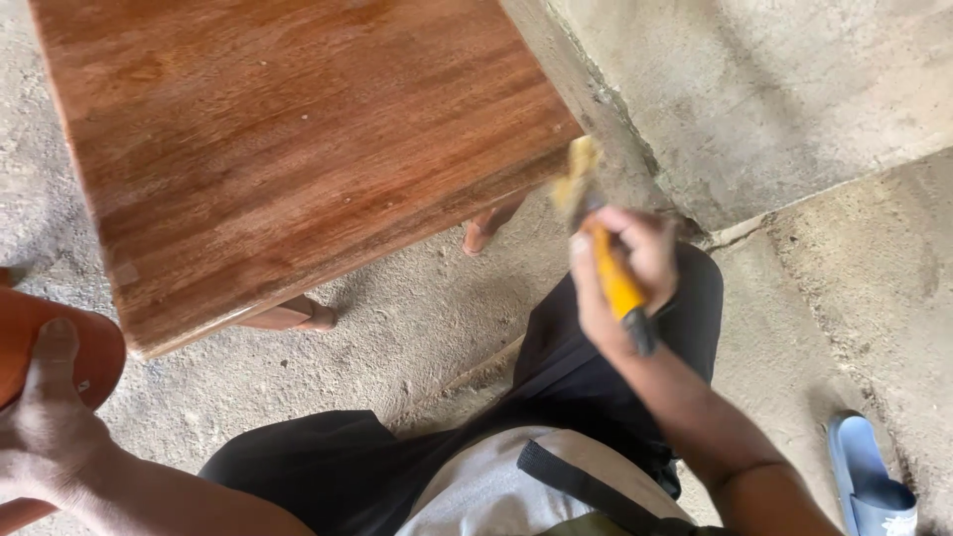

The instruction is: The person applies varnish to a wooden chair using a paintbrush. They dip the brush into a can of varnish and coat the seat, legs, and backrest of the chair.

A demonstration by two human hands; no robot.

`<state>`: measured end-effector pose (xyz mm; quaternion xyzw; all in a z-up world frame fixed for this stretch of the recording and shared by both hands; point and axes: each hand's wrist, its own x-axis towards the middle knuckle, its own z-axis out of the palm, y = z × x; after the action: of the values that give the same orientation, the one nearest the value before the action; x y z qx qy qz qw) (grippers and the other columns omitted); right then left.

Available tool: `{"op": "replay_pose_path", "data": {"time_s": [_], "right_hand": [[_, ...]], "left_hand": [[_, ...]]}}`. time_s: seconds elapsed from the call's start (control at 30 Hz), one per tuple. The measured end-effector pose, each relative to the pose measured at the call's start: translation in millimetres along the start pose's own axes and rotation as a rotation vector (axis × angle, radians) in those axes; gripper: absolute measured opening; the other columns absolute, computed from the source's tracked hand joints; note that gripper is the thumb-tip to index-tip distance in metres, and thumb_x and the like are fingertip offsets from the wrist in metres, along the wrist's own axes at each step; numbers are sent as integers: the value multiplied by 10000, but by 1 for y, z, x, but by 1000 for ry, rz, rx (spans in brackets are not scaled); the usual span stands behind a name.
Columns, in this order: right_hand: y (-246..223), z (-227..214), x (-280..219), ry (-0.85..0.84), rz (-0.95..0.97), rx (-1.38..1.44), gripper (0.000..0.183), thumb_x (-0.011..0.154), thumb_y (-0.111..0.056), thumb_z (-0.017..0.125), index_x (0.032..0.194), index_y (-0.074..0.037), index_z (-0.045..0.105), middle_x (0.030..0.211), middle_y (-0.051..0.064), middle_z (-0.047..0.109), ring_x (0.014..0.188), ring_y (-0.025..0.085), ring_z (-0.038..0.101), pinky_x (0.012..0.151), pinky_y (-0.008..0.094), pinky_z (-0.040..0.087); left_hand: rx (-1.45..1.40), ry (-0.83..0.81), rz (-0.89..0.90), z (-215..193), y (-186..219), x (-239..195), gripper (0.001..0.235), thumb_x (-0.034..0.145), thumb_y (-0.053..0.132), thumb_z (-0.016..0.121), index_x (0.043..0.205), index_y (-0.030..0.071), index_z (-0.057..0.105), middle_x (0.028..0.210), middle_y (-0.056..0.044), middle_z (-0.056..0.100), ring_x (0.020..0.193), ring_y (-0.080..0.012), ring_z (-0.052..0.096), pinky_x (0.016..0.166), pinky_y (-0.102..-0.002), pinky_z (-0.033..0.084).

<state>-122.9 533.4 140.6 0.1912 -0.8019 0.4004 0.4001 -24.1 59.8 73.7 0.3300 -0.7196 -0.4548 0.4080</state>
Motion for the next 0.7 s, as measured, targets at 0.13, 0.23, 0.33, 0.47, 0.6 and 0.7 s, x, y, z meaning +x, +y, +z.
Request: {"op": "replay_pose_path", "data": {"time_s": [0.13, 0.23, 0.33, 0.47, 0.6, 0.7], "right_hand": [[-36, 41, -27, -119, -58, 263, 253, 955, -38, 745, 1174, -62, 621, 1100, 90, 628, 838, 131, 650, 667, 244, 554], [-60, 55, -24, -248, -107, 467, 290, 963, -60, 756, 1207, -58, 598, 1104, 95, 653, 902, 147, 694, 737, 270, 600], [-54, 56, -34, -372, 174, 783, 288, 989, -71, 759, 1234, -50, 608, 1114, 123, 670, 929, 164, 717, 777, 281, 618], [-15, 58, -73, -267, 1078, 1281, 291, 913, -120, 809, 1139, -36, 645, 1037, 138, 695, 878, 218, 717, 749, 346, 642], [-11, 85, -108, -162, 1895, 1279, 306, 823, -217, 840, 1027, -65, 671, 927, 129, 698, 831, 239, 726, 724, 349, 661], [-40, 117, -94, -191, 1884, 1409, 292, 787, -189, 856, 1002, -70, 698, 966, 109, 723, 860, 229, 731, 746, 335, 665]], "left_hand": [[-73, -5, 10, -6, 23, -6, 614, 842, 205, 866, 1331, -89, 638, 1289, -219, 692, 1121, -317, 734, 971, -424, 623], [-97, 78, -179, -7, 27, -6, 637, 801, 280, 881, 1251, -65, 591, 1211, -195, 662, 1003, -294, 743, 839, -423, 636], [-148, 51, -1, -19, -28, 4, 683, 859, 229, 920, 1345, -106, 576, 1339, -226, 652, 1176, -316, 729, 969, -437, 635], [-337, 27, 340, -29, -74, 19, 1003, 862, 160, 908, 1524, -67, 190, 1572, -252, 426, 1458, -392, 508, 1207, -514, 475], [-21, 67, 551, -23, -20, 17, 963, 809, 227, 936, 1547, 66, 340, 1492, -205, 503, 1353, -352, 572, 1195, -514, 508], [-51, 111, 474, -27, -52, 23, 1199, 799, 375, 978, 1604, 59, 148, 1608, -195, 389, 1540, -334, 447, 1308, -491, 381]]}}
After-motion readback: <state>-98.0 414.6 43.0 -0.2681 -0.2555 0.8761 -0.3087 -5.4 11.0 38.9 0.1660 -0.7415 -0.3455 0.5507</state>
